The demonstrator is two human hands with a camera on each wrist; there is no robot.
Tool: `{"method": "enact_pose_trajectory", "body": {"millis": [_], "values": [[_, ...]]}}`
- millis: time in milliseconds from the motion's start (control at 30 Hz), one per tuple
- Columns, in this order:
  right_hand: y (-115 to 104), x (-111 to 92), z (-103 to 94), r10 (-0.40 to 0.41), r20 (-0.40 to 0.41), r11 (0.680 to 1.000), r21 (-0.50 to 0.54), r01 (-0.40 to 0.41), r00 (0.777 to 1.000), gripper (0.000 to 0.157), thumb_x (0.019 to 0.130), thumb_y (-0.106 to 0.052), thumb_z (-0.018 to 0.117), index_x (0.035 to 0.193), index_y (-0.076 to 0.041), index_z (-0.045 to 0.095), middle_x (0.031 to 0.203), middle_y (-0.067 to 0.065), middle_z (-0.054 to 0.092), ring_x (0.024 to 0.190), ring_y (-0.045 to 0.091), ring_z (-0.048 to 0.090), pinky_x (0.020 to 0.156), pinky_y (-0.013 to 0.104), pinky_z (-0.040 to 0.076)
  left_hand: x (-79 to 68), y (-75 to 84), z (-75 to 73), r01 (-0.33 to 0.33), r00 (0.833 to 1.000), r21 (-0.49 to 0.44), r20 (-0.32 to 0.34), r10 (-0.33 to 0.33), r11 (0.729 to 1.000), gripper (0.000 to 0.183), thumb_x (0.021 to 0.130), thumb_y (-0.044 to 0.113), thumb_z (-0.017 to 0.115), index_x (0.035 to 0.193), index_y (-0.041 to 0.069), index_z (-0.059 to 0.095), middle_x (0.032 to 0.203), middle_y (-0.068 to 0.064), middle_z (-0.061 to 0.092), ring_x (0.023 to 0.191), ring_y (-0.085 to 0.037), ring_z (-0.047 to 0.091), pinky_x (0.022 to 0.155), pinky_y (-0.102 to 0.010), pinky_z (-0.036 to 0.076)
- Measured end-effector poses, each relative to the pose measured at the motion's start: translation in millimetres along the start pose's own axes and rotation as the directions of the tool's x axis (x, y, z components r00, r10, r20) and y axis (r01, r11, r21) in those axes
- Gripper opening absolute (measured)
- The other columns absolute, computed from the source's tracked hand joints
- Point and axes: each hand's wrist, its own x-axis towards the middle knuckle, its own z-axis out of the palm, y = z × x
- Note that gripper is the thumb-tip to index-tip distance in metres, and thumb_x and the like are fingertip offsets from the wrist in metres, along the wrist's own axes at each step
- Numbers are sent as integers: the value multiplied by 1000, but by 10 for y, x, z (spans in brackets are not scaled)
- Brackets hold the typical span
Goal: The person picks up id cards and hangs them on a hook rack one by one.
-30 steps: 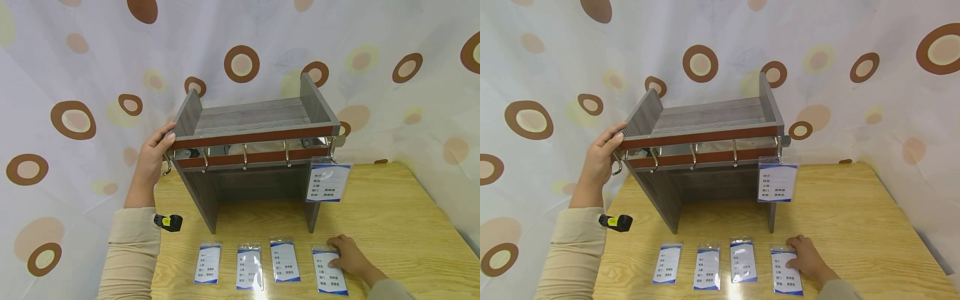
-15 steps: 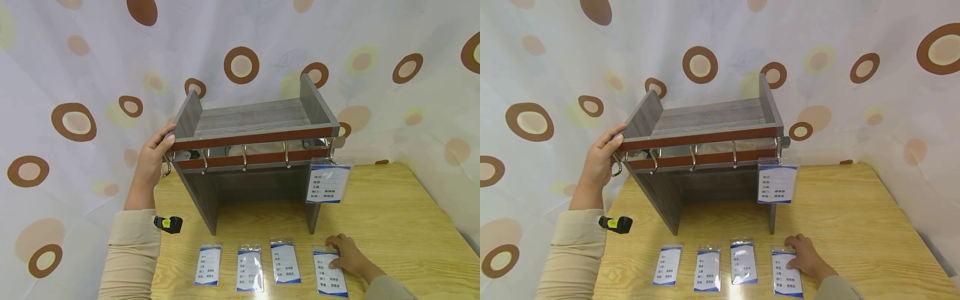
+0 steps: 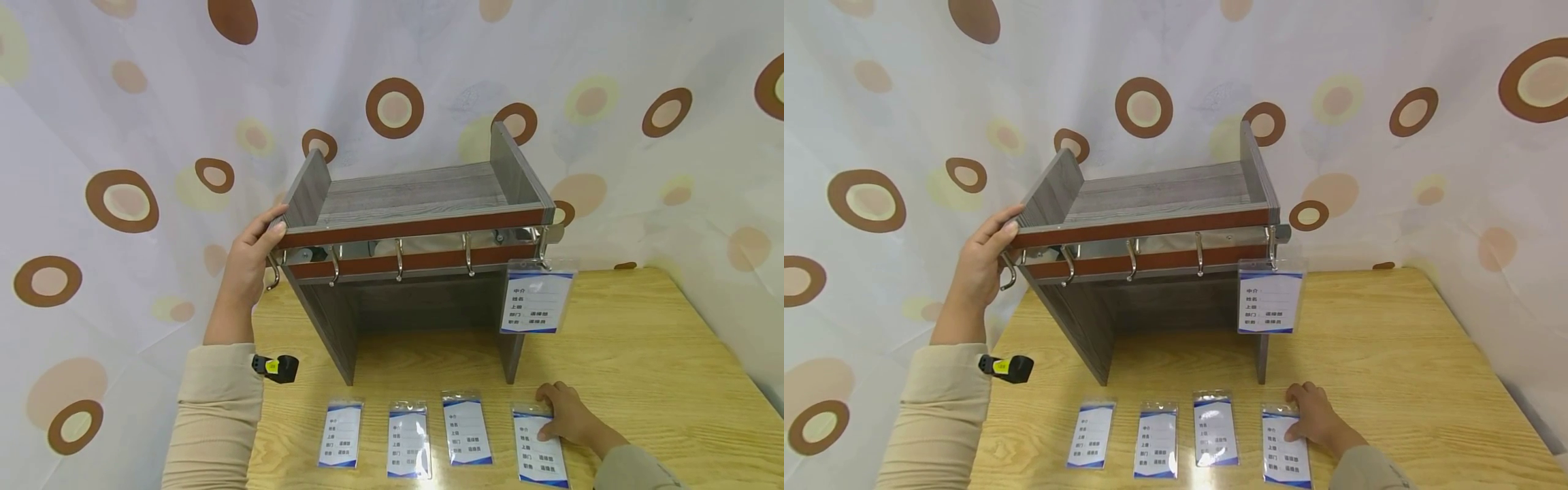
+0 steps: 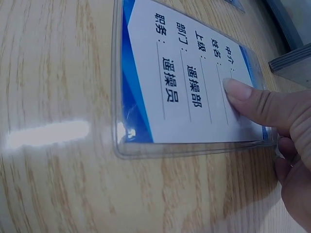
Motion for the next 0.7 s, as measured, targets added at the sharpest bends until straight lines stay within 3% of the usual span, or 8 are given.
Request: {"method": "enact_pose_trajectory", "body": {"millis": [167,433,700], "values": [[-15,-3,-3,27,9,1000,9,-27,1000,54,47,-20,80,89,-3,51,80,4,39,77,20,35,67,34,34,-7,5,-2,4,1000,6,4,-4,1000,40,91,14,42,127,-2,39,136,-14,26,124,-18,20,99,-35,15],[1,-8,-2,2,-36,998,-55,-4,999,55,43,-21,81,85,-4,50,80,4,41,76,21,37,68,35,34,-8,4,2,8,1000,4,9,-8,1000,40,91,14,42,128,-2,38,137,-13,25,124,-18,20,99,-35,15],[-28,-22,-68,16,-10,995,99,-15,1000,48,52,-8,78,87,2,46,78,7,42,71,19,40,64,32,39,-4,1,-7,11,1000,3,14,-11,1000,41,91,15,42,128,-2,37,137,-13,24,125,-18,19,99,-35,15]]}}
